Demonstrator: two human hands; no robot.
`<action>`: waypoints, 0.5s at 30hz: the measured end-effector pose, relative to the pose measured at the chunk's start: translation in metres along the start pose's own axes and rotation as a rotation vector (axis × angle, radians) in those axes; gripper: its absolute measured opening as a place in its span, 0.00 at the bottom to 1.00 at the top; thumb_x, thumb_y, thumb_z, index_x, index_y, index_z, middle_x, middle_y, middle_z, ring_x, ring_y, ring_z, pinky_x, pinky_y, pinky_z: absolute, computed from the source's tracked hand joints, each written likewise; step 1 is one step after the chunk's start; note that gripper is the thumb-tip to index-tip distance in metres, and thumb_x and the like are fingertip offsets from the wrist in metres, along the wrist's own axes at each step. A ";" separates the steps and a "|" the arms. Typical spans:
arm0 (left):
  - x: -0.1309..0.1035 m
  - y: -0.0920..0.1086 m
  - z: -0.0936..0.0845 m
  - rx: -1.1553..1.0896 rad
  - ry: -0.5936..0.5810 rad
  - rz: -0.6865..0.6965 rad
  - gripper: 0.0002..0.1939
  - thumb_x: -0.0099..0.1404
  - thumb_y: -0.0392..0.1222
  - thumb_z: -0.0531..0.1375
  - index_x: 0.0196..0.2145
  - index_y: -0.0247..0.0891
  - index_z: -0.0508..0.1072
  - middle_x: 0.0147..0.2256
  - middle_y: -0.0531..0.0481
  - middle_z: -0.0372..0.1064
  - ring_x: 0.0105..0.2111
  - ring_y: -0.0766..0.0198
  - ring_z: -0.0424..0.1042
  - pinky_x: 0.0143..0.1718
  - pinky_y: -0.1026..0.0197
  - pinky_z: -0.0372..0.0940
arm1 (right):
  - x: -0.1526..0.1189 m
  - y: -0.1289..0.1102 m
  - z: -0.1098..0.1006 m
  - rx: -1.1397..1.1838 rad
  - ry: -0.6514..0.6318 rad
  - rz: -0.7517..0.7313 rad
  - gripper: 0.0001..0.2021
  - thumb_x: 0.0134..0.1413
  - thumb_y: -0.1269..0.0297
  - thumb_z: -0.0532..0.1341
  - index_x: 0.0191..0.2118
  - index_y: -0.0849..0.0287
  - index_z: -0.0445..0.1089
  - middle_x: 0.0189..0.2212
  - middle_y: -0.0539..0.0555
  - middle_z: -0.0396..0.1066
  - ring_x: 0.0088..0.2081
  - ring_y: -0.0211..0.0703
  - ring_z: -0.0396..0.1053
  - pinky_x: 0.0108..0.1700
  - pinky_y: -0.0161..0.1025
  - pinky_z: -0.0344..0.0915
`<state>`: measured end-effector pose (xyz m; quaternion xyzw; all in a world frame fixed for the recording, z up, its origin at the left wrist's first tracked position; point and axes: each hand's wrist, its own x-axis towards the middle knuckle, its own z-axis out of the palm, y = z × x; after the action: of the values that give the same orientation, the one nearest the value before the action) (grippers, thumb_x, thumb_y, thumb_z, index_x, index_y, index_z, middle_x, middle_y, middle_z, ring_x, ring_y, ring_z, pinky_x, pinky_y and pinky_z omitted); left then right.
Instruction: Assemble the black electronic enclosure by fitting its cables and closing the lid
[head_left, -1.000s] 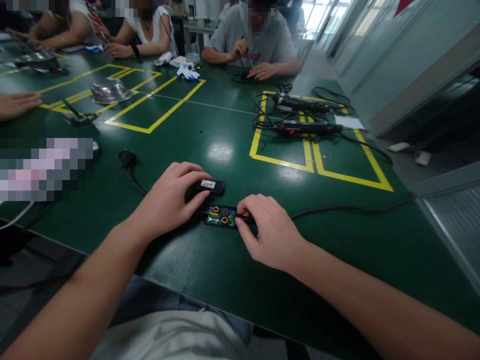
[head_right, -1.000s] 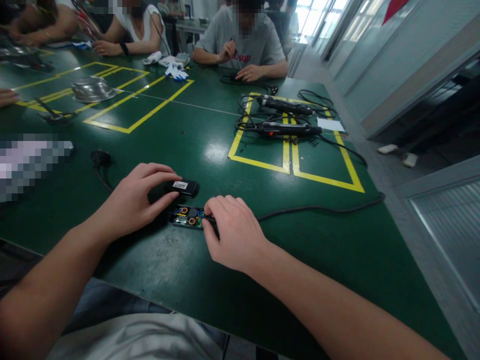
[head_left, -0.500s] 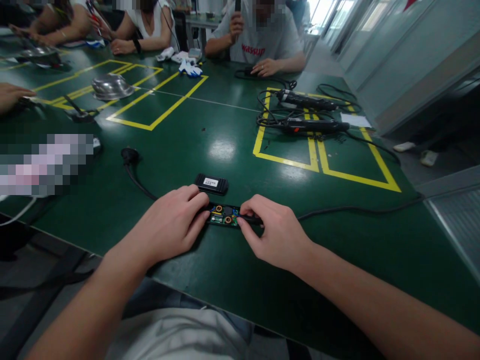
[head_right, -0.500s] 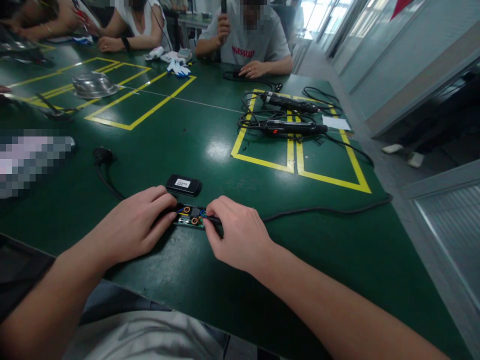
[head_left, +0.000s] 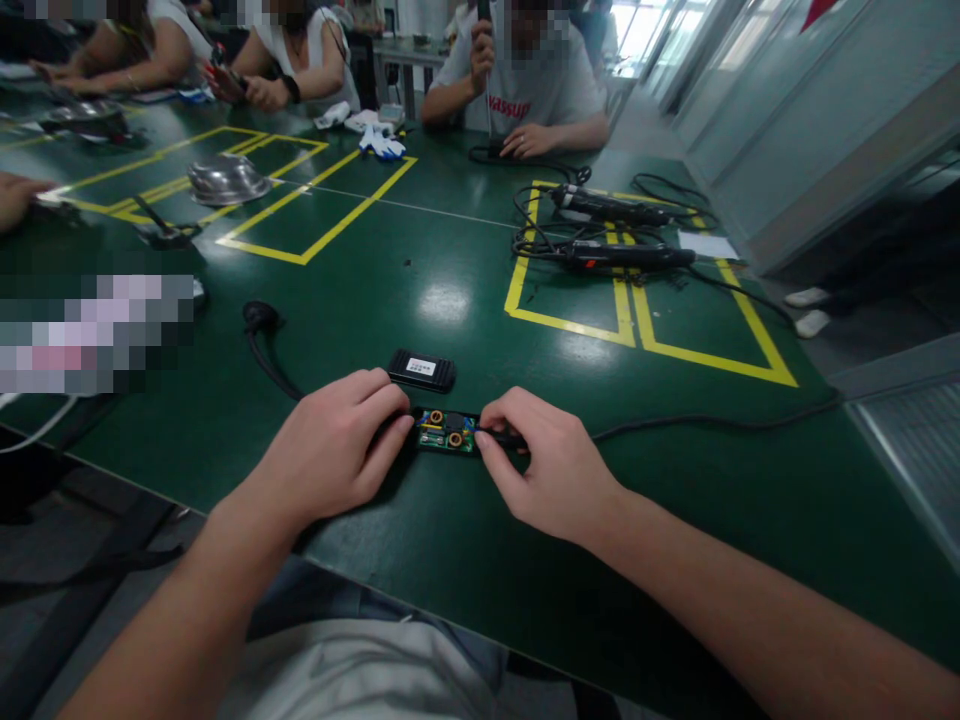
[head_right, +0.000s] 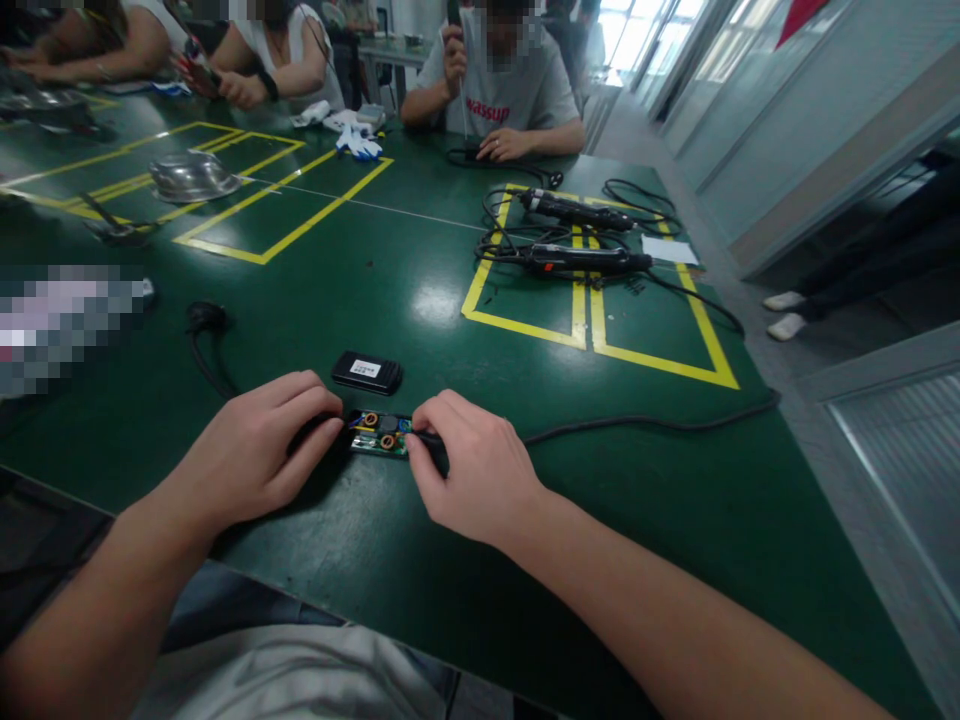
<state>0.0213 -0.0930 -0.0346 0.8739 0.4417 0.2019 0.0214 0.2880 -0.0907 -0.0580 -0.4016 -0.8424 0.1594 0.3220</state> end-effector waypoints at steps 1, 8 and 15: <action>0.000 0.000 0.000 -0.031 0.008 -0.018 0.14 0.82 0.41 0.50 0.39 0.40 0.71 0.36 0.46 0.72 0.33 0.58 0.71 0.35 0.55 0.65 | 0.000 0.000 -0.001 0.010 -0.001 0.000 0.06 0.71 0.68 0.58 0.40 0.54 0.70 0.35 0.54 0.76 0.33 0.43 0.72 0.36 0.42 0.67; 0.000 -0.003 0.003 -0.076 -0.006 -0.040 0.13 0.82 0.40 0.48 0.37 0.42 0.67 0.33 0.49 0.70 0.30 0.59 0.70 0.33 0.56 0.64 | 0.001 0.002 0.000 -0.014 0.008 0.025 0.09 0.73 0.71 0.53 0.44 0.54 0.70 0.34 0.52 0.76 0.30 0.43 0.72 0.35 0.41 0.65; 0.001 -0.004 0.006 -0.067 -0.036 -0.059 0.14 0.81 0.41 0.49 0.37 0.41 0.68 0.35 0.48 0.70 0.32 0.58 0.70 0.34 0.55 0.65 | 0.001 0.003 0.003 -0.085 0.034 0.029 0.07 0.70 0.72 0.56 0.44 0.54 0.69 0.31 0.51 0.75 0.29 0.43 0.71 0.35 0.41 0.61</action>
<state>0.0208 -0.0886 -0.0402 0.8628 0.4596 0.2003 0.0643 0.2875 -0.0887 -0.0611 -0.4298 -0.8369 0.1212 0.3166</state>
